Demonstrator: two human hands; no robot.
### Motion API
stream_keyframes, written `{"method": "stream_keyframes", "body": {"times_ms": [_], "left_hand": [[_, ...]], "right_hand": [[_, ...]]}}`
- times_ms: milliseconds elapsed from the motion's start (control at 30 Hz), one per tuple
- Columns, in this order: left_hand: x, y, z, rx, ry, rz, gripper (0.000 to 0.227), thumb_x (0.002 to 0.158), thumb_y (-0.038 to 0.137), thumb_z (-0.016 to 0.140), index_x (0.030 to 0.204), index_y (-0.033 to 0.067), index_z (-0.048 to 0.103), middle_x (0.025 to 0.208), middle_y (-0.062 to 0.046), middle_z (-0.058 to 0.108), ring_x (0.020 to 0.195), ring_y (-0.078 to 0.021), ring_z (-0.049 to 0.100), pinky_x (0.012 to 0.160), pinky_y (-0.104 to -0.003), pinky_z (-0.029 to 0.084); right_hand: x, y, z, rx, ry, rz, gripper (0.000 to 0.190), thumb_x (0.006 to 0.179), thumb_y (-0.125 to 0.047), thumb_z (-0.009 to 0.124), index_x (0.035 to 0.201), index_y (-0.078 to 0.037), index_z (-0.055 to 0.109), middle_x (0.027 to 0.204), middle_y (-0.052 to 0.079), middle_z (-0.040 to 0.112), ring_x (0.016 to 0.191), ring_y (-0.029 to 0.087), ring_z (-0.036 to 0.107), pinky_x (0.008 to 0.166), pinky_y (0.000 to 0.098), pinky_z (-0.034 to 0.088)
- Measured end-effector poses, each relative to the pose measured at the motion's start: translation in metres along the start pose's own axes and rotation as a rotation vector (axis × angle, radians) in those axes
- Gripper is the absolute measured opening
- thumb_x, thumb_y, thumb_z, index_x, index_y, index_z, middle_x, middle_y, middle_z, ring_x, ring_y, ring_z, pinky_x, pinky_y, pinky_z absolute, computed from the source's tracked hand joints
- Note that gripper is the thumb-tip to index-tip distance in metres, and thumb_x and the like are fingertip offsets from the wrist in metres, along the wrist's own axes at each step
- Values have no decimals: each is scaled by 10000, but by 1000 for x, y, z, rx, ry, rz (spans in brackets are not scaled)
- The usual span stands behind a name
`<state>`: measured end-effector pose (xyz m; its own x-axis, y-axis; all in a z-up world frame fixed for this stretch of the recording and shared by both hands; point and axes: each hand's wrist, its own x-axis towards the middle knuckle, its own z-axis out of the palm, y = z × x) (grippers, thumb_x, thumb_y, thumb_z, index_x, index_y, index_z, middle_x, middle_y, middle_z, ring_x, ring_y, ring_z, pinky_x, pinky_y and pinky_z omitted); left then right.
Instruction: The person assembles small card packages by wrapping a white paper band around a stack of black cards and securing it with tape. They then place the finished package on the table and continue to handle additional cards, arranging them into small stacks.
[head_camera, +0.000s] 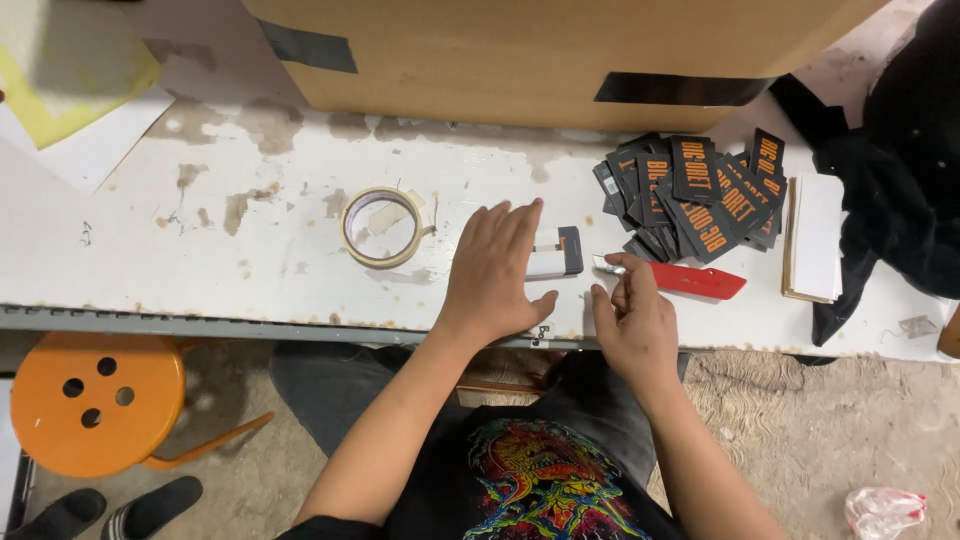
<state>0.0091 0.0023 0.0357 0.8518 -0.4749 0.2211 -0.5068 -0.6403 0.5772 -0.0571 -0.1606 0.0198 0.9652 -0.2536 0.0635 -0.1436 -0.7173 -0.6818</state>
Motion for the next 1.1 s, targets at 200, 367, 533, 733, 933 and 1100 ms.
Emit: {"method": "stream_keyframes", "body": {"times_ms": [200,367,533,733,933,1100], "left_hand": [[25,-15,16,92,-260,-10,424,577,192,694,957,38,587,793,-73,572,772,-224,546,722,-334,444],[17,3,-12,-362,-115,-157,485,600,175,722,1036,28,569,901,-121,607,858,-262,578,773,-356,462],[-8,-16,22,-789,186,-172,579,563,129,801,1082,42,560,974,-130,612,977,-263,569,856,-336,460],[-19,-13,22,-781,197,-156,577,583,100,783,1098,16,537,984,-176,597,974,-308,565,856,-382,465],[-22,-28,38,-734,202,-114,613,575,132,794,1109,18,516,978,-162,595,949,-302,575,828,-390,481],[-23,-32,38,-785,221,-177,613,543,162,817,1080,48,544,910,-125,621,908,-243,595,806,-348,482]], "right_hand": [[-3,-2,-3,8,13,-39,318,744,-92,610,1049,-103,522,525,-3,418,464,187,477,486,300,400],[4,-13,-15,130,72,-186,379,724,-51,627,1092,-46,537,721,63,538,660,216,551,577,302,464],[15,-21,-18,190,24,-446,547,691,25,570,1220,20,434,1106,161,543,1032,316,517,818,376,453],[22,-37,-19,193,-100,-711,532,809,-55,420,1317,25,283,1363,190,317,1250,358,281,993,449,274],[35,-44,-1,-76,-121,-1014,511,878,-293,335,1273,30,370,1325,208,359,1242,358,306,1003,411,275],[40,-53,-7,42,-272,-972,528,894,-286,183,1306,13,322,1368,207,286,1264,350,256,1031,436,199]]}}
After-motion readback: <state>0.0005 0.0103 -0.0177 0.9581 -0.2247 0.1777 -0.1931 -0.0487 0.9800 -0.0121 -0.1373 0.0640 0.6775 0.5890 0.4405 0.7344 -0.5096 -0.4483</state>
